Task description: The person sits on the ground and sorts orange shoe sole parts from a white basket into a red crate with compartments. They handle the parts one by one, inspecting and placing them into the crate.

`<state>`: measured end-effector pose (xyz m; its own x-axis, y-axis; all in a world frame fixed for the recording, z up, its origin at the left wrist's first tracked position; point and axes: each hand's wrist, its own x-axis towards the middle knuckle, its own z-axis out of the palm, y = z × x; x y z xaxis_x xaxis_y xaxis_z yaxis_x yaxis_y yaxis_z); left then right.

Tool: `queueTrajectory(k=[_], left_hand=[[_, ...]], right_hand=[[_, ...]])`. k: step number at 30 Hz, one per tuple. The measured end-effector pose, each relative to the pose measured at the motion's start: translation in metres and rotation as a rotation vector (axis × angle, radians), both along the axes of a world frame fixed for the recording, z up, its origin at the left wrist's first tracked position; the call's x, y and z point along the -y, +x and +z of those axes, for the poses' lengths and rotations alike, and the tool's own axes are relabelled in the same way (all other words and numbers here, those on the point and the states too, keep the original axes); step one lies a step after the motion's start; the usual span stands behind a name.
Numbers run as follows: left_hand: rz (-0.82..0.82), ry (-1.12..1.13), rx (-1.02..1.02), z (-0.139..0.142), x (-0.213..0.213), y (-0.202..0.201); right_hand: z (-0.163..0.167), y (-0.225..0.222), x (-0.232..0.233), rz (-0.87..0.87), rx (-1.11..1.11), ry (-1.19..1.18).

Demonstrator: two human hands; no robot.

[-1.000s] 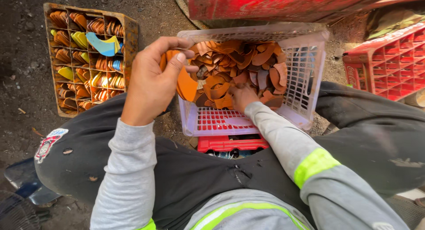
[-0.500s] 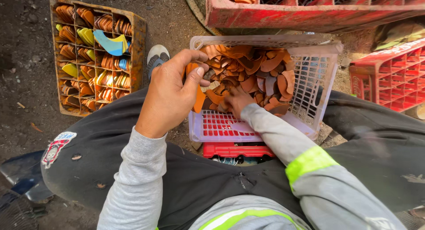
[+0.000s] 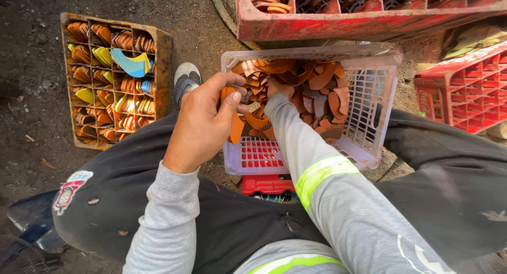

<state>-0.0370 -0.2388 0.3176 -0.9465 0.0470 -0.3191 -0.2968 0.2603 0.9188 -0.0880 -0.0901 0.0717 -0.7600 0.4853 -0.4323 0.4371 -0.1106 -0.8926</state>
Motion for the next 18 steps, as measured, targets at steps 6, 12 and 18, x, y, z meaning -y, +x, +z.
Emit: queueTrajectory(k=[6,12,18], left_hand=[[0.025,-0.032,0.005,0.001,0.007,-0.004],[0.031,-0.028,-0.017,0.003,0.009,-0.002],[0.029,-0.06,-0.054,0.004,0.013,0.002]], right_hand=[[-0.005,-0.01,0.002,0.01,0.21,-0.13],[0.007,0.024,-0.039,0.447,0.23,-0.471],[0.012,0.036,-0.114,1.393,0.251,-0.09]])
